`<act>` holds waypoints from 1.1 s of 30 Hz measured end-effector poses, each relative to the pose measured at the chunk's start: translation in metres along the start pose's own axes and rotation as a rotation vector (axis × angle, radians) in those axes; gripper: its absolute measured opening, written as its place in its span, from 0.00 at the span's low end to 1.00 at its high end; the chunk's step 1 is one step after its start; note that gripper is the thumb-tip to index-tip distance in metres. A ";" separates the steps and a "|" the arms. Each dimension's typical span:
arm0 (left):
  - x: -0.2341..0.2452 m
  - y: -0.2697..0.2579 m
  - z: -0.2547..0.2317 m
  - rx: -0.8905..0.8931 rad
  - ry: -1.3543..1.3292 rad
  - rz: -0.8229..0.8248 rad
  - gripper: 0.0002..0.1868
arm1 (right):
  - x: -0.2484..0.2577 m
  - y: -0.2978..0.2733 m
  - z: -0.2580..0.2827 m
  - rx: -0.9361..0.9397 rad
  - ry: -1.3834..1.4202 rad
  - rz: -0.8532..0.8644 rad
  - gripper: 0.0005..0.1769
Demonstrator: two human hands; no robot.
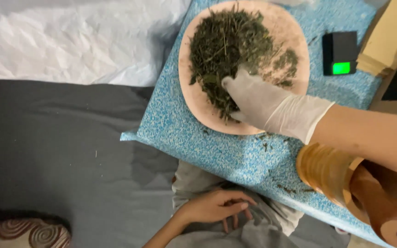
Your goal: Sorting through dried tea leaves on a plate to remove stems and debris, then using a mortar and pestle to grind them.
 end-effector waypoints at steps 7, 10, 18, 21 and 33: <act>-0.006 -0.014 -0.027 0.062 0.139 0.007 0.24 | 0.011 -0.012 0.003 -0.009 -0.025 0.017 0.30; -0.007 -0.017 -0.039 -0.006 0.330 -0.016 0.23 | 0.017 -0.017 0.001 0.004 -0.005 0.025 0.40; -0.016 -0.020 -0.072 -0.129 0.566 0.024 0.22 | 0.039 -0.040 -0.003 0.052 0.005 0.075 0.43; -0.021 -0.019 -0.090 -0.318 0.678 -0.010 0.23 | 0.010 -0.061 -0.012 0.676 -0.911 -0.307 0.40; -0.047 0.065 -0.127 -0.807 0.866 -0.553 0.59 | 0.064 -0.245 -0.100 0.189 0.136 -0.771 0.32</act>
Point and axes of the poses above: each hand's wrist, its own y-axis towards the middle knuckle, its own x-axis out of the back of the hand, z = x × y, the point moved 6 cm from there along y, towards the middle knuckle
